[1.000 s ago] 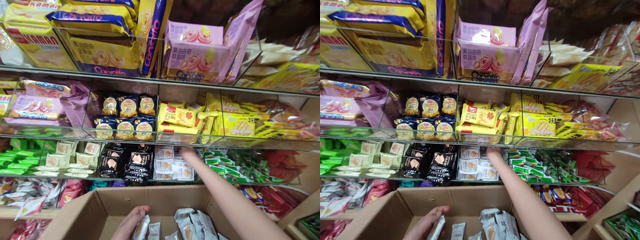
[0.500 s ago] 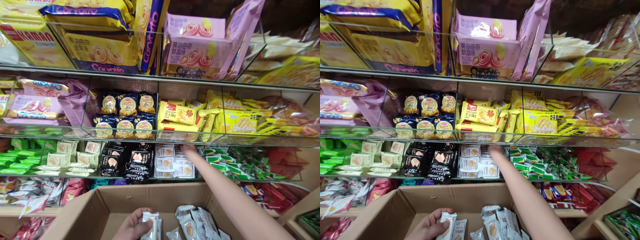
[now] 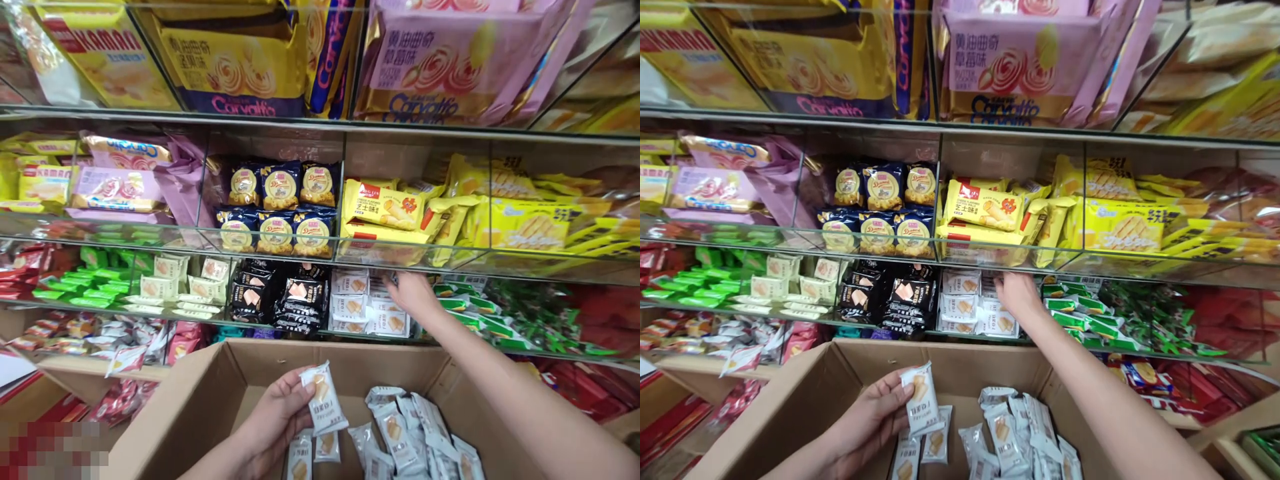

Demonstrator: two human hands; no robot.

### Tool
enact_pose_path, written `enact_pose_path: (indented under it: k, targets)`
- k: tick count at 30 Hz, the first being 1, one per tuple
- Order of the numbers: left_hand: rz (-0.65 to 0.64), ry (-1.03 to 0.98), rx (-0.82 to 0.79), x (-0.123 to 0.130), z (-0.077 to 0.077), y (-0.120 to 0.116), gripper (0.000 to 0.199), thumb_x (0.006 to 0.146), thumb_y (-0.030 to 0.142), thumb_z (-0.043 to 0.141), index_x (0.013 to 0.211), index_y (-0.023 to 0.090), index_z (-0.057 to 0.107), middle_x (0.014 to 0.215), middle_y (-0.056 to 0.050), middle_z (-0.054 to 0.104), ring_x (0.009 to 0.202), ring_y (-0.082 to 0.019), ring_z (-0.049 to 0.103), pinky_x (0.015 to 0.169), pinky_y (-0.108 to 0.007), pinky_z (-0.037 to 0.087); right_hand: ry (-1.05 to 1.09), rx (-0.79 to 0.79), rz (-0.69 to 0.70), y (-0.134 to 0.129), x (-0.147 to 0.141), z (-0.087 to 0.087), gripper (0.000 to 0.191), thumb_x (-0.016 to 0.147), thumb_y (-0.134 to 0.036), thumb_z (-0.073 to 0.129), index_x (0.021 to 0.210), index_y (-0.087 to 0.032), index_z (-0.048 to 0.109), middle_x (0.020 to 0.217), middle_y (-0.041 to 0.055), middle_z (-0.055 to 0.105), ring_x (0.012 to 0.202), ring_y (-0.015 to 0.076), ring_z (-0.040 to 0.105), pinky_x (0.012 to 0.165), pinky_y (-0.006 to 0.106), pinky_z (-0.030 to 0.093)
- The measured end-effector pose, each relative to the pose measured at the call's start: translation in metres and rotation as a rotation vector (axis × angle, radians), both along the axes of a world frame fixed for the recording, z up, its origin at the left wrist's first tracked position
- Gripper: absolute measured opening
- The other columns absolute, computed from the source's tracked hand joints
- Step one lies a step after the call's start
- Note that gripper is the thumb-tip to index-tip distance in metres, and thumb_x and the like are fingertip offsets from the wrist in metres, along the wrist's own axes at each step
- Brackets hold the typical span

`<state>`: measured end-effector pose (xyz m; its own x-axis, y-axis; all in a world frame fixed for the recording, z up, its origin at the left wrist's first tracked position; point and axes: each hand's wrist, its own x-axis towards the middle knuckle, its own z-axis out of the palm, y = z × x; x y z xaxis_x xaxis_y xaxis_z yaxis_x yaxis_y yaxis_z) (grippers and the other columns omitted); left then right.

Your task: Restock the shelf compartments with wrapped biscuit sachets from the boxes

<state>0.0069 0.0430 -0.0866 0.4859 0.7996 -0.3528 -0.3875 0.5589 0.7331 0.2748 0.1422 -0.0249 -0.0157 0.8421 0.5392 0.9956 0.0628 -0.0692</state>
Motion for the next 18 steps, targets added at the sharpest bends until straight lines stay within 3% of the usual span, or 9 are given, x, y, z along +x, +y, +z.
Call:
enact_pose_path:
  k: [2, 3, 5, 7, 10, 12, 16, 18]
  targets:
    - [0.026, -0.004, -0.01, 0.0, 0.0, 0.0, 0.028, 0.071, 0.019, 0.062, 0.096, 0.011, 0.054, 0.085, -0.01, 0.064, 0.077, -0.019, 0.061, 0.076, -0.034, 0.046, 0.143, 0.064, 0.126, -0.035, -0.015, -0.002, 0.023, 0.079, -0.028, 0.04, 0.082, -0.015, 0.059, 0.085, 0.0097, 0.061, 0.084, 0.0232, 0.053, 0.079, 0.035, 0.037]
    - [0.035, -0.013, -0.015, 0.001, 0.0, 0.0, 0.027, 0.071, 0.019, 0.061, 0.096, 0.012, 0.053, 0.084, -0.009, 0.064, 0.077, -0.018, 0.061, 0.076, -0.034, 0.045, 0.251, 0.021, 0.22, -0.052, -0.026, -0.005, 0.022, 0.08, -0.029, 0.039, 0.077, -0.017, 0.057, 0.082, 0.0077, 0.06, 0.081, 0.0208, 0.053, 0.076, 0.033, 0.039]
    - [0.042, -0.045, -0.018, 0.003, 0.002, -0.001, 0.024, 0.072, 0.019, 0.061, 0.094, 0.013, 0.052, 0.083, -0.007, 0.063, 0.077, -0.017, 0.061, 0.077, -0.034, 0.045, 0.5, -0.248, 0.34, -0.083, -0.049, -0.017, 0.021, 0.08, -0.035, 0.041, 0.078, -0.019, 0.055, 0.078, 0.0046, 0.059, 0.075, 0.0171, 0.053, 0.067, 0.028, 0.042]
    - [0.024, -0.068, -0.018, 0.006, 0.004, -0.004, 0.021, 0.071, 0.018, 0.061, 0.09, 0.015, 0.051, 0.08, -0.005, 0.062, 0.074, -0.016, 0.06, 0.077, -0.034, 0.044, 0.744, -0.543, 0.401, -0.102, -0.07, -0.034, 0.028, 0.071, -0.038, 0.054, 0.093, -0.02, 0.051, 0.078, 0.0026, 0.058, 0.067, 0.0148, 0.053, 0.057, 0.025, 0.042]
    - [0.0, -0.01, -0.024, 0.009, 0.002, -0.006, 0.021, 0.069, 0.02, 0.063, 0.082, 0.016, 0.047, 0.076, -0.002, 0.06, 0.067, -0.012, 0.058, 0.071, -0.031, 0.044, 0.958, -0.811, 0.539, -0.109, -0.089, -0.058, 0.03, 0.064, -0.028, 0.061, 0.089, -0.018, 0.049, 0.073, 0.0, 0.056, 0.061, 0.0112, 0.051, 0.053, 0.021, 0.04]
    - [-0.025, 0.094, 0.023, 0.009, -0.004, -0.006, 0.024, 0.067, 0.026, 0.065, 0.076, 0.016, 0.044, 0.07, 0.0, 0.058, 0.06, -0.01, 0.055, 0.062, -0.025, 0.043, 1.013, -0.835, 0.589, -0.107, -0.091, -0.067, 0.024, 0.064, -0.024, 0.06, 0.084, -0.017, 0.049, 0.07, -0.0012, 0.055, 0.061, 0.0098, 0.05, 0.054, 0.02, 0.039]
    - [-0.108, 0.338, 0.317, 0.009, -0.02, -0.007, 0.034, 0.063, 0.028, 0.068, 0.083, 0.018, 0.042, 0.05, 0.009, 0.044, 0.043, -0.004, 0.039, 0.043, -0.014, 0.027, 1.056, -0.828, 0.621, -0.107, -0.089, -0.068, 0.043, 0.062, -0.027, 0.062, 0.102, -0.02, 0.046, 0.077, -0.0022, 0.054, 0.058, 0.0077, 0.048, 0.052, 0.018, 0.037]
    - [-0.16, 0.395, 0.406, 0.009, -0.021, -0.01, 0.038, 0.065, 0.027, 0.066, 0.093, 0.019, 0.041, 0.051, 0.01, 0.041, 0.045, -0.004, 0.036, 0.043, -0.014, 0.025, 1.044, -0.894, 0.618, -0.108, -0.087, -0.064, 0.029, 0.065, -0.027, 0.059, 0.093, -0.019, 0.053, 0.069, -0.0027, 0.053, 0.052, 0.007, 0.047, 0.048, 0.018, 0.035]
